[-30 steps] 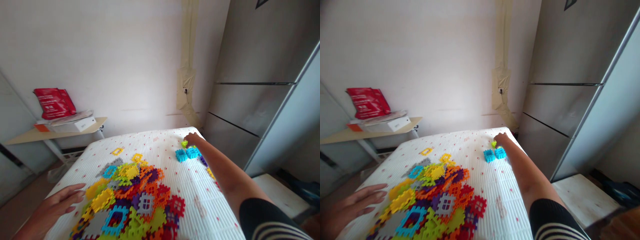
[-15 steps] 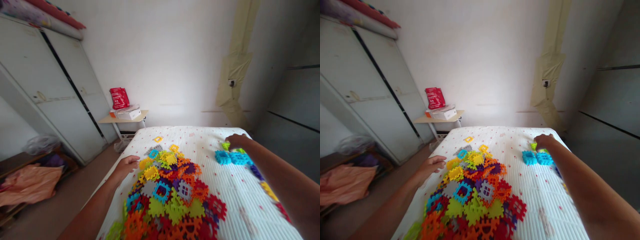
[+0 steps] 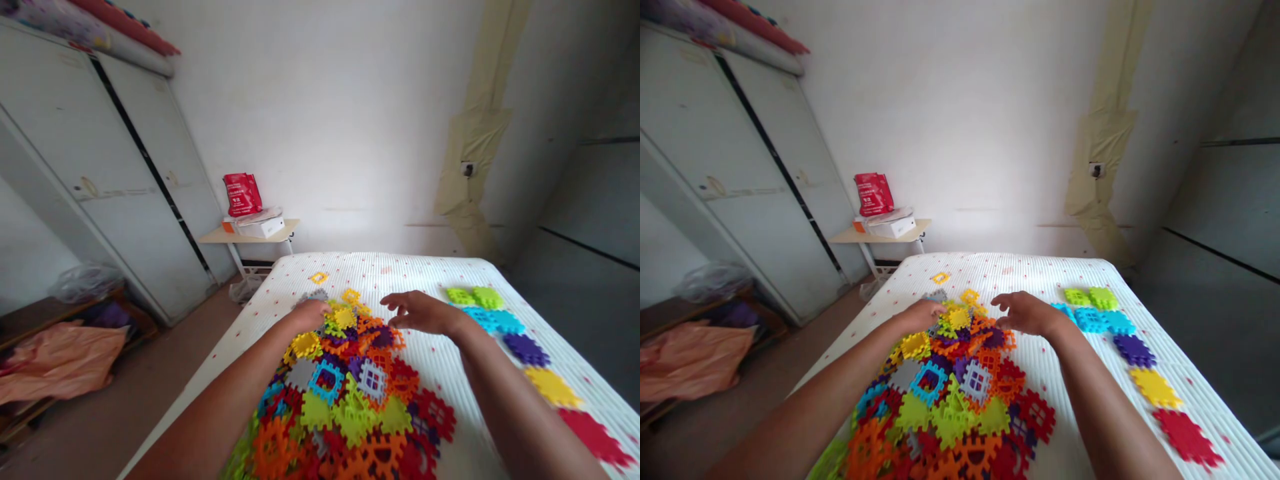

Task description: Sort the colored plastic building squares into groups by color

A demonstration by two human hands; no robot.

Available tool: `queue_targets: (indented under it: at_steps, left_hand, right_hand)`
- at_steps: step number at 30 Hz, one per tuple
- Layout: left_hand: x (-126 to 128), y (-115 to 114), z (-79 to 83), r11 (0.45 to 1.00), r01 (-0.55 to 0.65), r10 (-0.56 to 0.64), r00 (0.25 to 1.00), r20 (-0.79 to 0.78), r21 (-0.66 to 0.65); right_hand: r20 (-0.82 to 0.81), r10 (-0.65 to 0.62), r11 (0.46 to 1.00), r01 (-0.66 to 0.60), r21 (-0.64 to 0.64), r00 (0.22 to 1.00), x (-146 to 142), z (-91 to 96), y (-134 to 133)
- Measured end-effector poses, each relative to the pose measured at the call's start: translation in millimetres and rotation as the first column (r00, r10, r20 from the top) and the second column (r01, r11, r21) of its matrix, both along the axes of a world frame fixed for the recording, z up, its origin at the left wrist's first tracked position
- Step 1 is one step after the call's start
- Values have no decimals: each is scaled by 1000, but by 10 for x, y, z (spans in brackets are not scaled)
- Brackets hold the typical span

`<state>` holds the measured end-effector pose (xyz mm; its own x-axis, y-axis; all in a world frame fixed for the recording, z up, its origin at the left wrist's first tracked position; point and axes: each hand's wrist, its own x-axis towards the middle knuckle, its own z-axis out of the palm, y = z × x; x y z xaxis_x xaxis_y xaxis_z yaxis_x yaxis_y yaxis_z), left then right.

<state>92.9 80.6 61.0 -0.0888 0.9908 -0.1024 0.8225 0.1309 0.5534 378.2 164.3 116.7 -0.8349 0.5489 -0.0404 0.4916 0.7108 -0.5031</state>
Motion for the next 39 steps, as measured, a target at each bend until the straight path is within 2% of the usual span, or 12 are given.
queue_targets:
  at_steps: [5,8,12,15,17,20,23,25,28,32,39]
  left_hand:
    - [160,135,-1,996,75,-72,996,53,-52]
    - [262,115,61,987,149,-141,980,141,-50]
    - [460,-16,177,964,267,-253,932,261,-19]
    - [559,-113,259,933,359,-342,879,334,13]
    - [527,-126,293,935,352,-345,872,346,45]
    - [322,-57,292,975,196,-219,933,286,108]
    - [69,42,223,992,44,-64,984,167,122]
    - [-31,87,158,994,6,-14,997,76,108]
    - [-32,135,70,997,29,-25,998,-55,77]
    - [122,231,-1,994,105,-104,976,-190,-7]
    - [257,381,-88,983,121,-157,940,-304,-135]
  right_hand:
    - [-116,-117,991,124,52,986,-129,90,-59]
    - [-143,-155,979,171,109,977,-199,54,-37]
    - [-70,-143,983,150,104,987,-316,-195,11]
    - [-92,-124,989,131,76,988,-401,-409,61]
    - [-69,-121,993,122,4,990,-442,-504,84]
    - [12,-141,987,142,-81,990,-467,-537,94]
    - [23,-165,985,166,-43,986,-454,-479,87]
    - [25,-188,982,188,-23,982,-440,-441,88]
    - [16,-201,979,201,-21,979,-416,-437,116]
    - [9,-188,982,188,12,982,-368,-483,178]
    - [57,-178,980,172,104,982,-335,-477,200]
